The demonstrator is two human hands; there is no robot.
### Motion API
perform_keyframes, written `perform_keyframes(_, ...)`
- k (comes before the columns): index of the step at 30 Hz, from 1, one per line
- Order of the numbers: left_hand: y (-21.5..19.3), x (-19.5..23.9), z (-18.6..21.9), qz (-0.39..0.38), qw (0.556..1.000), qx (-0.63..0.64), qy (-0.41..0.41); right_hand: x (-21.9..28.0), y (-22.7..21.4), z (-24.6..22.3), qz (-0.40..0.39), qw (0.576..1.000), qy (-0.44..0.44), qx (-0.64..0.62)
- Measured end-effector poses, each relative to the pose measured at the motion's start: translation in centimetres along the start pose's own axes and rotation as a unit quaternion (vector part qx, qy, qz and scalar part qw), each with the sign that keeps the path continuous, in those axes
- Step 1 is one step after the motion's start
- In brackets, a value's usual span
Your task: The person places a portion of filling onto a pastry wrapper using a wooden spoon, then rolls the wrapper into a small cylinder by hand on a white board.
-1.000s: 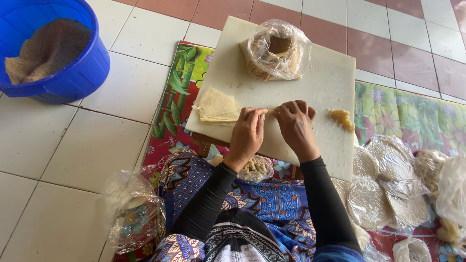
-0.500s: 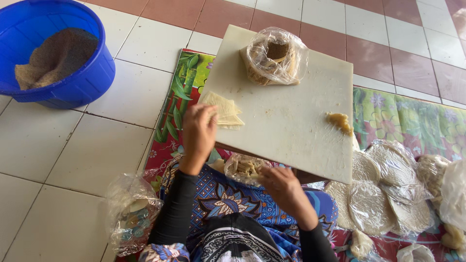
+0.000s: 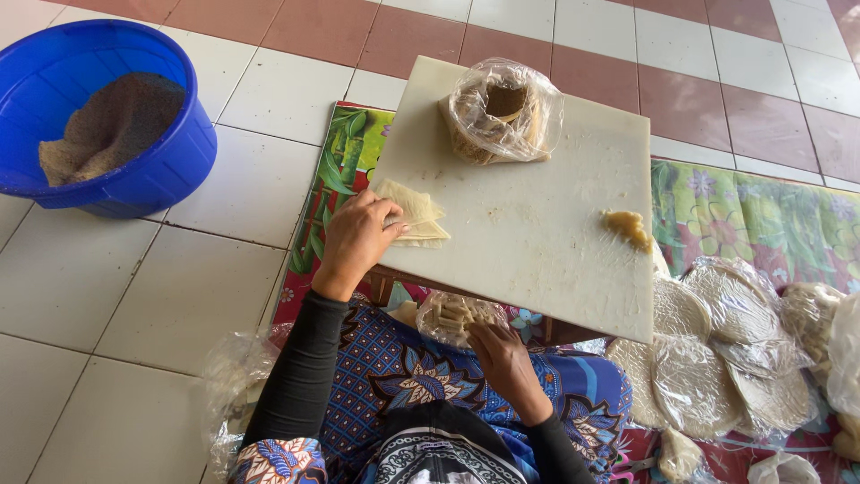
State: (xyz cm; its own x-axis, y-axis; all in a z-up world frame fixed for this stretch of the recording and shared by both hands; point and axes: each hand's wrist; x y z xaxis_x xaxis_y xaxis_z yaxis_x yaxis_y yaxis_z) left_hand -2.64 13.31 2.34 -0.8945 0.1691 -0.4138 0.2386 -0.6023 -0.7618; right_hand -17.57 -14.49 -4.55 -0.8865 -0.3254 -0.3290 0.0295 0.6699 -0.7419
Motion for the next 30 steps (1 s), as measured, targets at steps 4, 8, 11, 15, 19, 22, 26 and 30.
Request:
perform_keyframes(4, 0.8, -0.7, -0.6, -0.03, 0.999, -0.029, 0.014, 3.0, -0.2, 0.3, 0.004, 0.999, 0.043, -0.021)
perform_keyframes(8, 2.1, -1.9, -2.2, -0.083, 0.996, 0.01, -0.016, 5.1, -1.5, 0.9, 0.051, 0.995, 0.084, -0.023)
perform_keyframes(11, 2.6, -1.8, -2.3, -0.094, 0.994, 0.026, -0.046, 6.2, -2.5, 1.7, 0.101, 0.991, 0.088, -0.008)
perform_keyframes(15, 3.0, -1.7, -2.1, -0.067, 0.996, 0.019, -0.054, 7.5, -3.5, 2.6, 0.135, 0.984, 0.117, -0.009)
perform_keyframes(19, 3.6, -1.3, -1.9, -0.032, 0.997, -0.011, -0.07, 8.3, -4.1, 2.7, 0.147, 0.976, 0.159, -0.022)
perform_keyframes(22, 4.1, -1.2, -2.1, -0.023, 0.996, -0.005, -0.083, 8.5, -4.4, 2.7, 0.158, 0.972, 0.17, -0.03)
perform_keyframes(26, 4.4, -1.7, -2.9, 0.002, 0.995, 0.047, -0.089, 8.6, -4.4, 2.8, 0.166, 0.967, 0.185, -0.049)
perform_keyframes(30, 3.6, -1.5, -3.3, -0.035, 0.977, 0.17, -0.123, 8.8, -4.0, 3.2, 0.159, 0.974, 0.161, -0.025)
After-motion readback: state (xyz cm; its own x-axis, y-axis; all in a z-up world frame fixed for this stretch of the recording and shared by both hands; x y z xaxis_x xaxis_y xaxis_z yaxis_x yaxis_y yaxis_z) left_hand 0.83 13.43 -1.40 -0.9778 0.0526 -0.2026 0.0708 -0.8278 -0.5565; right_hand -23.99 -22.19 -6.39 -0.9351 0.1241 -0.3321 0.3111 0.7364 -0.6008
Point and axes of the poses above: each hand's wrist, its own x-axis away from the middle knuckle, its own y-axis out of the palm, z = x × y, and after that the axes turned 1 degree about -z, right-handed
